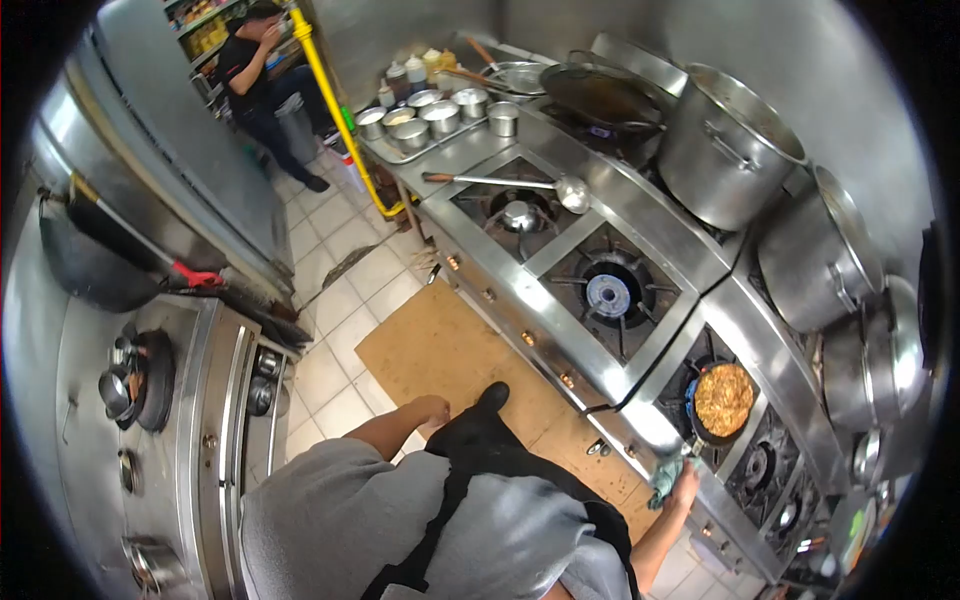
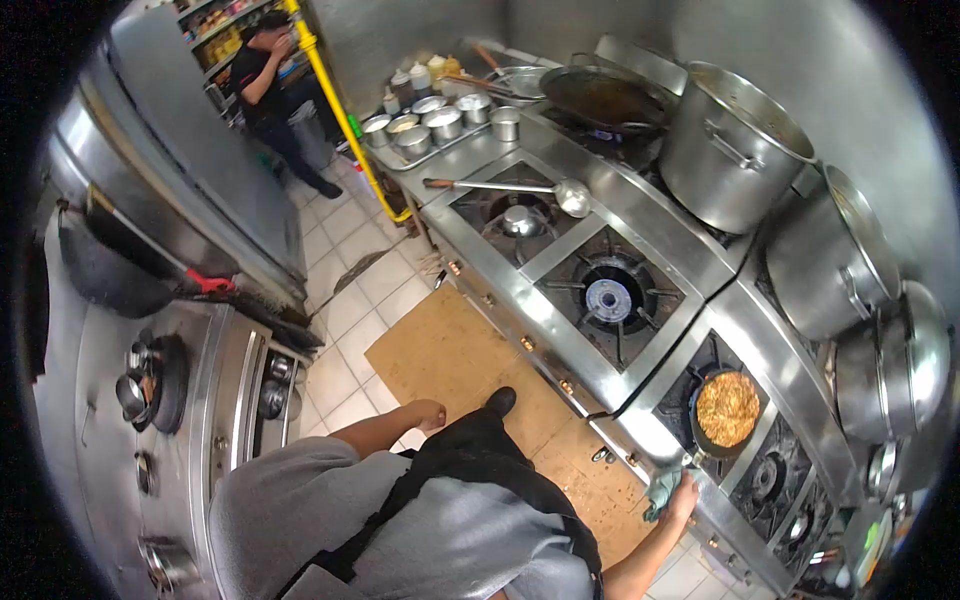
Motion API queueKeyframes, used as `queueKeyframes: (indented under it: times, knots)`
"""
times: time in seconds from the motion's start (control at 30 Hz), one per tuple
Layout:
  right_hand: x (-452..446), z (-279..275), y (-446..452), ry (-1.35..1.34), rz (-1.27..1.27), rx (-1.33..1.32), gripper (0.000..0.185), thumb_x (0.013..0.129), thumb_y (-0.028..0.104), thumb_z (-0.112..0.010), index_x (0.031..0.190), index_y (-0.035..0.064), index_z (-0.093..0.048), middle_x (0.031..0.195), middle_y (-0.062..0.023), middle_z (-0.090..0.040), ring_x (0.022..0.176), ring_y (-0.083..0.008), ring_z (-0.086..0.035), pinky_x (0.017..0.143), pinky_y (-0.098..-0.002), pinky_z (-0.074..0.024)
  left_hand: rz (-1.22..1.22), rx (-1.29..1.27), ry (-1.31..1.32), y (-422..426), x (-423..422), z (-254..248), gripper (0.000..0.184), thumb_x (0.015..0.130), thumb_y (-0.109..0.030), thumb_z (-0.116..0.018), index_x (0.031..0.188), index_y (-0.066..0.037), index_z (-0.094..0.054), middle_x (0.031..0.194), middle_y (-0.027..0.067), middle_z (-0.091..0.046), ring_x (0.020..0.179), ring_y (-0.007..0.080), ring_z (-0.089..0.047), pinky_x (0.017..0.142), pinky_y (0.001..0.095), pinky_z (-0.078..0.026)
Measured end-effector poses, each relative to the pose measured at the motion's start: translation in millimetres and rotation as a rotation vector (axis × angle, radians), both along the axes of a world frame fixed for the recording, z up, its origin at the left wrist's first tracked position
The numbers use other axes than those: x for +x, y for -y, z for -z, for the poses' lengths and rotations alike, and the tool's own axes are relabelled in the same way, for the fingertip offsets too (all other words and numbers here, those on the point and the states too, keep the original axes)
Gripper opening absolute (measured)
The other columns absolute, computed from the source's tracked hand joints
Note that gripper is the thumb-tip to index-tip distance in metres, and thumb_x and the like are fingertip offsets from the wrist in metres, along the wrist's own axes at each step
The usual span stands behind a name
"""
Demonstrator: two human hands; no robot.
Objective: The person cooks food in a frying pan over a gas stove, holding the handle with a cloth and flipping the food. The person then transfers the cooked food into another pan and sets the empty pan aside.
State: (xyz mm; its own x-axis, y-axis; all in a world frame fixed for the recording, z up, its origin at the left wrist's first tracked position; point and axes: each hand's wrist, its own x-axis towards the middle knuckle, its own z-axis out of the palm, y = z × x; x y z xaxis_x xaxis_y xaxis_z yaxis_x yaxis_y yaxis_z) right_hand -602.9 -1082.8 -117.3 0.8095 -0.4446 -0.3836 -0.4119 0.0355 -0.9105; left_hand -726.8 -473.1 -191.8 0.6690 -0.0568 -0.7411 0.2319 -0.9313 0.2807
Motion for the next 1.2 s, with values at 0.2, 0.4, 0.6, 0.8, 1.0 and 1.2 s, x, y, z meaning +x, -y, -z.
queueKeyframes:
  times: [0.2,0.4,0.6,0.8,1.0,1.2]
  knots:
    - [16.7,-4.8,-12.2,-0.037,0.028,0.043,0.029,0.091,0.029,-0.049,0.093,0.0013,-0.059,0.083,-0.0064,-0.061,0.068,-0.0183,-0.06,0.059,-0.0328,-0.0488,-0.021,0.02,-0.07,17.4,1.8,-6.4,0.035,0.072,-0.028,-0.055,0.097,-0.007,-0.07,0.097,0.0174,-0.067,0.095,0.0344,-0.063,0.079,0.0432,-0.049]
    - [2.8,-35.4,-40.4,-0.058,0.074,0.046,0.03,0.091,0.028,-0.05,0.097,0.0001,-0.057,0.084,-0.0083,-0.061,0.069,-0.0192,-0.06,0.059,-0.0326,-0.0492,-0.109,-0.046,0.025,21.6,-4.9,-21.8,0.035,0.07,-0.024,-0.053,0.095,-0.006,-0.07,0.095,0.019,-0.067,0.094,0.0363,-0.063,0.078,0.0434,-0.049]
    - [-3.9,-3.6,-6.7,-0.058,0.04,-0.055,0.034,0.092,0.033,-0.048,0.102,0.0011,-0.056,0.082,-0.0085,-0.062,0.063,-0.0201,-0.06,0.053,-0.031,-0.0486,-0.108,-0.004,0.003,11.5,-10.9,-22.2,0.035,0.077,-0.029,-0.049,0.099,-0.009,-0.067,0.096,0.0173,-0.066,0.095,0.0353,-0.061,0.078,0.044,-0.048]
    - [9.6,-31.2,-23.0,-0.093,0.006,0.005,0.033,0.092,0.031,-0.048,0.098,0.0004,-0.058,0.086,-0.0085,-0.062,0.068,-0.0208,-0.062,0.056,-0.0333,-0.0505,-0.041,0.018,-0.058,7.8,-18.3,-12.3,0.036,0.074,-0.032,-0.053,0.099,-0.009,-0.067,0.098,0.0179,-0.066,0.095,0.0365,-0.061,0.078,0.0442,-0.047]
    - [-9.7,-39.8,-30.3,-0.067,-0.008,0.04,0.032,0.093,0.029,-0.046,0.102,0.0003,-0.057,0.086,-0.0081,-0.061,0.067,-0.0204,-0.06,0.06,-0.0315,-0.0501,-0.094,0.011,-0.038,15.7,-13.9,-3.0,0.036,0.073,-0.03,-0.053,0.1,-0.012,-0.068,0.098,0.016,-0.067,0.095,0.036,-0.062,0.078,0.0444,-0.048]
    - [7.0,-28.4,-19.4,-0.109,0.033,0.058,0.033,0.092,0.028,-0.046,0.103,-0.0005,-0.06,0.086,-0.0088,-0.063,0.071,-0.0211,-0.063,0.062,-0.0329,-0.0508,-0.11,0.016,-0.069,21.3,-11.6,-22.4,0.035,0.072,-0.025,-0.054,0.099,-0.008,-0.07,0.104,0.0176,-0.066,0.1,0.035,-0.061,0.082,0.0444,-0.048]
